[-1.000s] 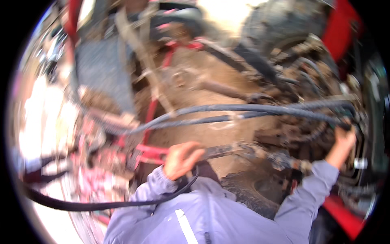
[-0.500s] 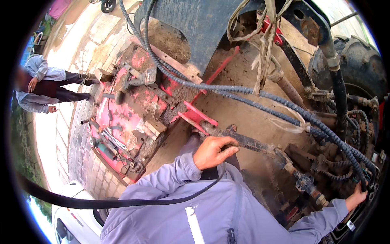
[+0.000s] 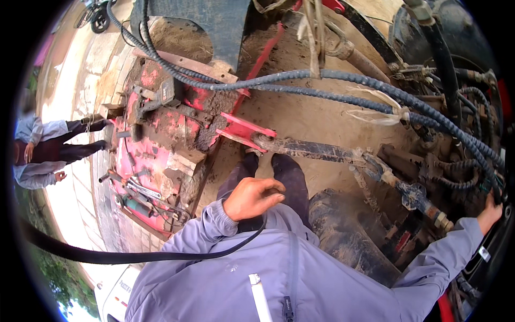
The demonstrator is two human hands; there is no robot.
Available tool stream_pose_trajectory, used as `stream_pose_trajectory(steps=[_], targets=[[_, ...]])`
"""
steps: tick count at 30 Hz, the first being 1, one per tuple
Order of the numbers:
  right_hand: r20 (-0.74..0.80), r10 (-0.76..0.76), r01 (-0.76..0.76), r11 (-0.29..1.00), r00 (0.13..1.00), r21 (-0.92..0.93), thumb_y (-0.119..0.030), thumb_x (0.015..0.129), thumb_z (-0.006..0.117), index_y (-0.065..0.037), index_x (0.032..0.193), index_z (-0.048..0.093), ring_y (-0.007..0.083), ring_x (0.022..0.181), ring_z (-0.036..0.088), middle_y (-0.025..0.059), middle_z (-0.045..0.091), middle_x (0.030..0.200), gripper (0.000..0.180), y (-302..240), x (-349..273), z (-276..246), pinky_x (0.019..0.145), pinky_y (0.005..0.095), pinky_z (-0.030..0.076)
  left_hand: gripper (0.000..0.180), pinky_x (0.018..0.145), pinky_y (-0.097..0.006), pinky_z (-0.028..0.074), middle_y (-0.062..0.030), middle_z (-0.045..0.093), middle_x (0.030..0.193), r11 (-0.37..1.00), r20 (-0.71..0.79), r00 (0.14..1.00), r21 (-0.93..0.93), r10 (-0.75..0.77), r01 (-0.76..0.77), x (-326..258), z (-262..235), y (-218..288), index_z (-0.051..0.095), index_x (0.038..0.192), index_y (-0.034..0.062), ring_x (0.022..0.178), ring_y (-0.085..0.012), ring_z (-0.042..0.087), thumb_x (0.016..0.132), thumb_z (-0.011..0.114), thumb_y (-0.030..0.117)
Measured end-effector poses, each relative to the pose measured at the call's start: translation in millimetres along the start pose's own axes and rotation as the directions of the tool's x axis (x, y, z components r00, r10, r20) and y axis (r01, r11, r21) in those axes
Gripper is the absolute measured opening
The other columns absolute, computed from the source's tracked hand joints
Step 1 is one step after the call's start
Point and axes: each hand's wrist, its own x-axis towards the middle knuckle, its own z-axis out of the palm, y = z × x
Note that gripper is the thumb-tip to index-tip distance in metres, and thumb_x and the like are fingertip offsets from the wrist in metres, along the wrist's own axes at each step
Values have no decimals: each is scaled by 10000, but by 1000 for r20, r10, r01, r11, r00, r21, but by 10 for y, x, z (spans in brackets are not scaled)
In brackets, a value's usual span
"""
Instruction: The person works on the hydraulic connections of a tractor, pulling and reattaching hoses to the rear ports and handling a green plastic component by hand.
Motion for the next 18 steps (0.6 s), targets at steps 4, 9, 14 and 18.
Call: stream_pose_trajectory(steps=[4,9,14,18], targets=[[-22,-62,59,992,998,-110,-139,875,665,61,1127,643,204,928,627,100,668,1048,322,627,363,-267,857,312,474,220,705,-341,547,-144,698,869,1000,12,1000,-17,10,-10,12,70,34,666,997,7,789,-268,702,820,696,133],[-68,-76,66,987,995,-144,-142,880,664,66,1139,639,206,950,622,111,668,1071,333,691,467,-200,874,316,466,243,701,-339,543,-134,699,818,998,25,999,-55,-24,25,-29,222,205,659,1003,9,770,-273,700,807,719,140],[-73,-126,116,985,989,-127,-144,884,663,72,1151,635,208,971,618,122,668,1094,344,384,552,85,891,319,458,253,685,-296,529,-98,696,775,997,134,990,-61,-37,46,-188,392,88,651,1022,-20,715,-148,663,845,736,140],[-81,-125,113,985,989,-130,-146,888,662,77,1160,631,209,988,615,132,668,1113,353,473,374,-77,905,321,451,234,681,-284,534,-99,702,798,976,134,987,-185,-92,116,-204,455,128,643,1041,-21,724,-130,659,861,715,110]])
